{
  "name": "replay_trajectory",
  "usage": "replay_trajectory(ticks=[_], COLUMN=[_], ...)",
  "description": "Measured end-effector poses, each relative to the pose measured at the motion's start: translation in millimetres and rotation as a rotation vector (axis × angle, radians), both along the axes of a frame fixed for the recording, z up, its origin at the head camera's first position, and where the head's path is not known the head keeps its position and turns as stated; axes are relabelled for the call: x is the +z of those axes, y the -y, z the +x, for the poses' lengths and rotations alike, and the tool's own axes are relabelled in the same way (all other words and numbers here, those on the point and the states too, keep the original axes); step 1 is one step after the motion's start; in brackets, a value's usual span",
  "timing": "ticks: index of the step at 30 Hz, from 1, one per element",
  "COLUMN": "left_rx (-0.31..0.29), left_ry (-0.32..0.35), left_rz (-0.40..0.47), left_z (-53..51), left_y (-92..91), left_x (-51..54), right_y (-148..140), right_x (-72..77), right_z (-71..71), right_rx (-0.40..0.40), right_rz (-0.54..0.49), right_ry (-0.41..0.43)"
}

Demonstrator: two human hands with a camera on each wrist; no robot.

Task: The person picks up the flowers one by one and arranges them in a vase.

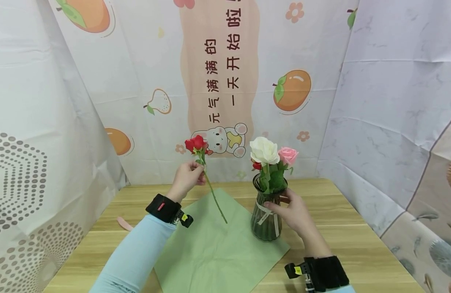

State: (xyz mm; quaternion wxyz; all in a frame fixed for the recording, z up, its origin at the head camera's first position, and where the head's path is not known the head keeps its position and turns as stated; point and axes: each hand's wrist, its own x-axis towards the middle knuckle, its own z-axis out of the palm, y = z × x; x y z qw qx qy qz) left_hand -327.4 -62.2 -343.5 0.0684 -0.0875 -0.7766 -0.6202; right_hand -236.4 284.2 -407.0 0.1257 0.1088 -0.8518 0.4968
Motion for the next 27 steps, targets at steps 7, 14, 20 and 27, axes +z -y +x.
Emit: replay_trajectory(ticks=[7, 14, 20, 27], left_rx=[0.002, -0.005, -0.022, -0.029], left_ry=[-0.038, -0.046, -0.075, -0.109], left_rz=[0.081, 0.163, 0.213, 0.265], left_z=[0.3, 5.4, 11.7, 16.6], left_y=[-1.6, -4.2, -5.0, -4.4], left_x=[1.6, 4.8, 11.0, 22.3], right_y=[0, 1, 2, 1], right_x=[0.4, -0.1, 0.2, -0.7], right_z=[-0.1, -0.2, 0.4, -0.1], right_rx=[0.0, 0.002, 0.0, -0.002], right_rz=[-0.004, 0.0, 0.003, 0.005], right_ry=[0.003, -0.001, 0.0, -0.011])
